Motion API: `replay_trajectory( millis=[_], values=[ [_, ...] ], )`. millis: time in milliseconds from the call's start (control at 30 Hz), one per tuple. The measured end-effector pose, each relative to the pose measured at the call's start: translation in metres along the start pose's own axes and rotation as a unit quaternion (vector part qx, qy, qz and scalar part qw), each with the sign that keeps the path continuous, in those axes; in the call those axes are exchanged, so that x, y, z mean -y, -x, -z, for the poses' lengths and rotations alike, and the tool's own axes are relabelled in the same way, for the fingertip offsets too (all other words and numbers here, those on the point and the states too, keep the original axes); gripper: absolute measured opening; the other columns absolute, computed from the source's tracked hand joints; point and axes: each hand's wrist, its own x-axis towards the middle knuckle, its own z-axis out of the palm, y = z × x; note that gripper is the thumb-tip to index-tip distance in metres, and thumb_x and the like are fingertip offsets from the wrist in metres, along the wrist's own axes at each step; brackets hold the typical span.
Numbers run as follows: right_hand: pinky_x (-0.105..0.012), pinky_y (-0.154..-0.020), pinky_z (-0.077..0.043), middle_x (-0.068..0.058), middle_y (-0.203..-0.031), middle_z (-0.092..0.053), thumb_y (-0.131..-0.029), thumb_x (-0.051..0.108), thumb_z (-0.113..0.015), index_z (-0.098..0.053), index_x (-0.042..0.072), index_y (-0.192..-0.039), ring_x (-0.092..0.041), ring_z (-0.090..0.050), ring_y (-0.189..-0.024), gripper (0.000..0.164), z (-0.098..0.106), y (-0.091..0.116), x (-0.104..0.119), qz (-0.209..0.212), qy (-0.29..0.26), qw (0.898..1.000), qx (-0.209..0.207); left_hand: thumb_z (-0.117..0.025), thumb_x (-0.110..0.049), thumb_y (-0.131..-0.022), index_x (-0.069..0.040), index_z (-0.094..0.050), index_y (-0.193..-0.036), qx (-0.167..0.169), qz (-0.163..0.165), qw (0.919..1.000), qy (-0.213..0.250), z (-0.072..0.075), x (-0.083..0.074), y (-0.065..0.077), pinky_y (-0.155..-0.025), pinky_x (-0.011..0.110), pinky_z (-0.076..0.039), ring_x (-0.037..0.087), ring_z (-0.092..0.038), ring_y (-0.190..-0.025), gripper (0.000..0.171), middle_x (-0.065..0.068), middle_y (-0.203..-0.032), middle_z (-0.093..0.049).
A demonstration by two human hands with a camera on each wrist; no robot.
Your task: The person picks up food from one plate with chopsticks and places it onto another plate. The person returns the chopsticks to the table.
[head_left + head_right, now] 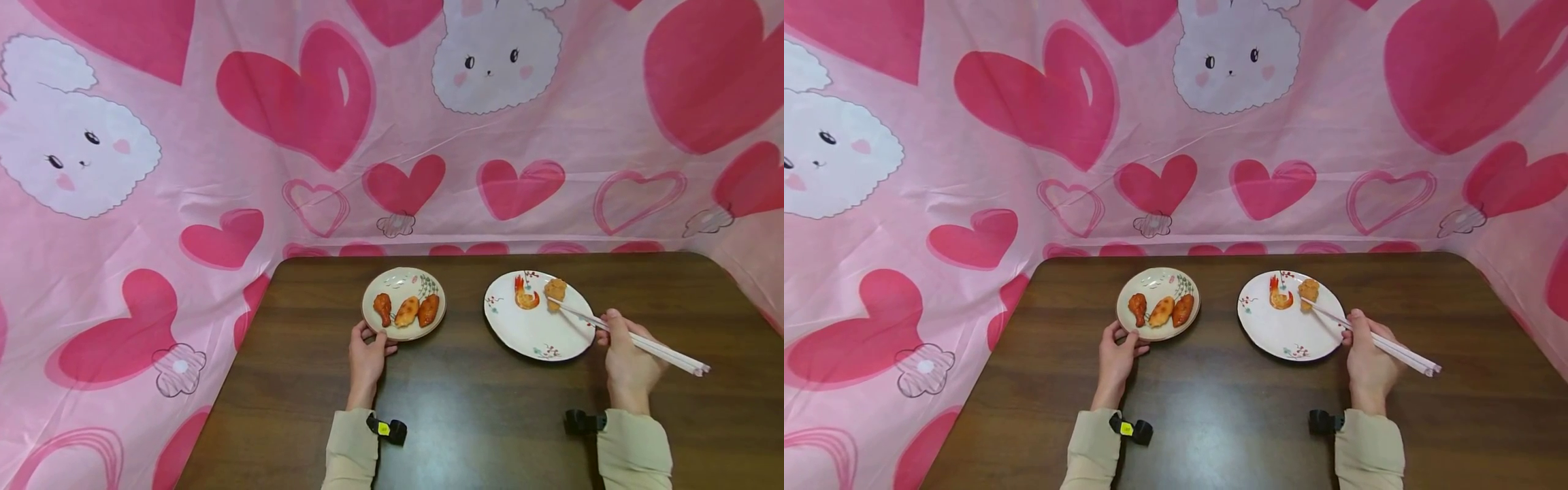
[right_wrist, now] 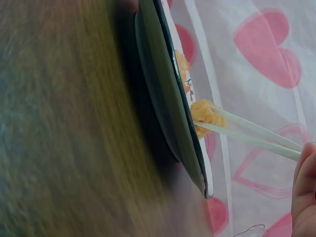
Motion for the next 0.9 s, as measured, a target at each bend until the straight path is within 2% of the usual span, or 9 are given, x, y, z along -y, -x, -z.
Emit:
replay_trajectory(
  millis=[133,233,500,667,733,900],
  values=[
    [-0.015,-0.038,-0.048,-0.002,-0.075,-0.069,-0.065,0.023,-0.079,-0.071,0.001,-0.089,-0.011,-0.059,-0.046,0.034,0.0,0.003,0.001,0.017,0.056,0.998,0.012,-0.053,-0.012,-0.087,-0.009,-0.035,-0.13,0.0,-0.003,1.0,0.004,0.0,0.0,0.0,-0.063,0.028,-0.058,0.017,-0.064,-0.07,0.047,0.015,-0.107,-0.047],
    [-0.012,-0.039,-0.047,0.004,-0.07,-0.068,-0.068,0.026,-0.077,-0.072,0.005,-0.089,-0.006,-0.059,-0.047,0.031,-0.002,0.01,0.007,0.035,0.109,0.993,0.026,-0.053,-0.012,-0.086,-0.008,-0.035,-0.13,0.0,-0.003,1.0,0.007,0.0,0.001,0.0,-0.062,0.028,-0.058,0.017,-0.064,-0.069,0.047,0.015,-0.106,-0.047],
    [-0.009,-0.041,-0.046,0.015,-0.059,-0.062,-0.072,0.037,-0.071,-0.073,0.012,-0.086,0.001,-0.056,-0.047,0.029,-0.025,0.051,0.051,0.047,0.229,0.972,0.016,-0.053,-0.012,-0.086,-0.009,-0.034,-0.13,-0.001,-0.002,1.0,0.005,0.0,0.0,0.0,-0.063,0.027,-0.058,0.016,-0.064,-0.068,0.048,0.015,-0.107,-0.047],
    [-0.008,-0.042,-0.045,0.016,-0.062,-0.061,-0.077,0.037,-0.067,-0.073,0.013,-0.085,0.0,-0.055,-0.047,0.026,-0.03,0.058,0.064,0.044,0.252,0.967,0.02,-0.053,-0.012,-0.086,-0.009,-0.034,-0.13,-0.001,-0.003,1.0,0.005,0.0,0.001,0.0,-0.063,0.027,-0.058,0.016,-0.064,-0.068,0.048,0.014,-0.107,-0.048],
    [-0.008,-0.041,-0.044,0.015,-0.062,-0.061,-0.077,0.038,-0.066,-0.073,0.013,-0.084,0.001,-0.055,-0.047,0.027,-0.028,0.053,0.061,0.041,0.257,0.965,0.019,-0.053,-0.012,-0.087,-0.009,-0.035,-0.13,-0.001,-0.003,1.0,0.006,-0.001,0.001,0.0,-0.063,0.027,-0.058,0.016,-0.064,-0.069,0.047,0.014,-0.107,-0.048],
    [-0.009,-0.04,-0.043,0.012,-0.061,-0.062,-0.076,0.036,-0.068,-0.072,0.013,-0.08,-0.001,-0.055,-0.046,0.024,-0.029,0.054,0.065,0.028,0.229,0.973,0.013,-0.053,-0.012,-0.087,-0.008,-0.035,-0.13,0.003,-0.006,0.9999,0.009,0.0,0.0,0.0,-0.063,0.028,-0.058,0.016,-0.064,-0.068,0.047,0.016,-0.107,-0.047]
  ],
)
